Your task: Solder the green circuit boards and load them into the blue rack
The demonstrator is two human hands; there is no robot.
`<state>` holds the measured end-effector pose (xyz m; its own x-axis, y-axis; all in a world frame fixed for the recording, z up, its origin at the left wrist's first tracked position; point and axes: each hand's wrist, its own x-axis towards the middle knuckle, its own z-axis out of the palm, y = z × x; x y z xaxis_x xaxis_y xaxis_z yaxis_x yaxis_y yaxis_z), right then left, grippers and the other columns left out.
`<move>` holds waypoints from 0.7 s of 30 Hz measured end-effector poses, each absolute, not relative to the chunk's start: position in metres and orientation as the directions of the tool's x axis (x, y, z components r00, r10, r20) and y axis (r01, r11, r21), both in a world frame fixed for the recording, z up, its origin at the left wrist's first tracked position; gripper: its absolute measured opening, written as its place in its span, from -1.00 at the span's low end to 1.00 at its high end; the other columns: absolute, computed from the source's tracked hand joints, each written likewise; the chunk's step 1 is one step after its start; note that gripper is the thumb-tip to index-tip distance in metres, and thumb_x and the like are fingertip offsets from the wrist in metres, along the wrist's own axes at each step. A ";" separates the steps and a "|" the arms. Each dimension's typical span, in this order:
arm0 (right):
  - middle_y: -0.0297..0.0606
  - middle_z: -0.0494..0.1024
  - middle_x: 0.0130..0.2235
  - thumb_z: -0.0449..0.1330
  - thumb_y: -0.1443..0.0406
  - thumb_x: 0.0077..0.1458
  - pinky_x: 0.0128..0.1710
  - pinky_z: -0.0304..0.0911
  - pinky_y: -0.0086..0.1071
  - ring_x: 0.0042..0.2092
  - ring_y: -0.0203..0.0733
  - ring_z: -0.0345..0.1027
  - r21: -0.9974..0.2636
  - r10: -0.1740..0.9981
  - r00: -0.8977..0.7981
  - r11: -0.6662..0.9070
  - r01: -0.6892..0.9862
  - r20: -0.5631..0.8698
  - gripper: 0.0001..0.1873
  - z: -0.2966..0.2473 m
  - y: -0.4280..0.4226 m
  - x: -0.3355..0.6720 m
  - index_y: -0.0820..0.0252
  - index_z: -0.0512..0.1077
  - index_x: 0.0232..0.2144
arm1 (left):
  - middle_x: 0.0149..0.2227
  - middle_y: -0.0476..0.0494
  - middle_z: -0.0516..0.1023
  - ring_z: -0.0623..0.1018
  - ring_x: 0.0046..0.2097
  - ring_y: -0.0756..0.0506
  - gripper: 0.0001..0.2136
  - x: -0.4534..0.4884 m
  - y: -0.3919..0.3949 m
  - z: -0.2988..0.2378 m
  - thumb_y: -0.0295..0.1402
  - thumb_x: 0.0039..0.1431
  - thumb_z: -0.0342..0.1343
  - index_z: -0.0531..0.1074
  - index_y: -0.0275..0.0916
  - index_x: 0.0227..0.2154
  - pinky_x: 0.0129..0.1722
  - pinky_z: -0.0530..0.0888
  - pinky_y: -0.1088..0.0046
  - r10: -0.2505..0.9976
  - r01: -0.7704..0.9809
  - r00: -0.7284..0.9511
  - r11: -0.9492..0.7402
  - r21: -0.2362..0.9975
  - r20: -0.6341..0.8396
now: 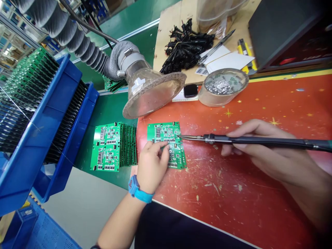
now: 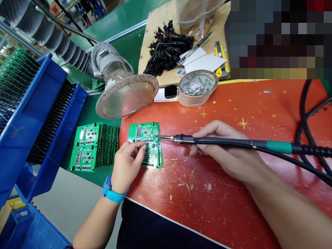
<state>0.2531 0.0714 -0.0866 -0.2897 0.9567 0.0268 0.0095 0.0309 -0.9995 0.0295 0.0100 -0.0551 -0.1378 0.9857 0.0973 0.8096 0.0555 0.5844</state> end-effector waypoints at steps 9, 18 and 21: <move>-0.39 0.51 -0.56 0.19 0.21 -0.01 -0.57 0.20 -0.51 -0.52 -0.37 0.35 -0.999 0.956 -0.292 0.029 -0.016 0.032 -0.88 -0.083 0.072 0.254 0.10 0.33 -0.44 | -0.51 -0.04 0.38 0.36 -0.48 0.02 -0.86 0.031 0.013 -0.053 -0.42 0.13 0.06 0.50 -0.28 -0.29 -0.42 0.40 0.46 0.987 0.810 -0.135 0.056 0.584 0.092; -0.34 0.50 -0.58 0.21 0.18 -0.05 -0.57 0.21 -0.43 -0.53 -0.30 0.36 -1.000 0.953 -0.302 0.005 0.019 -0.001 -0.83 -0.082 0.073 0.254 0.13 0.33 -0.46 | -0.50 -0.05 0.39 0.38 -0.46 0.00 -0.86 0.030 0.011 -0.055 -0.42 0.13 0.06 0.49 -0.27 -0.29 -0.41 0.41 0.45 0.989 0.812 -0.123 0.051 0.581 0.085; -0.34 0.49 -0.58 0.19 0.18 -0.03 -0.57 0.19 -0.43 -0.53 -0.31 0.36 -1.000 0.953 -0.303 0.014 0.024 0.006 -0.83 -0.083 0.074 0.253 0.14 0.33 -0.45 | -0.49 -0.06 0.40 0.40 -0.45 0.00 -0.86 0.032 0.014 -0.056 -0.42 0.13 0.06 0.49 -0.27 -0.30 -0.38 0.42 0.44 0.990 0.822 -0.120 0.057 0.566 0.075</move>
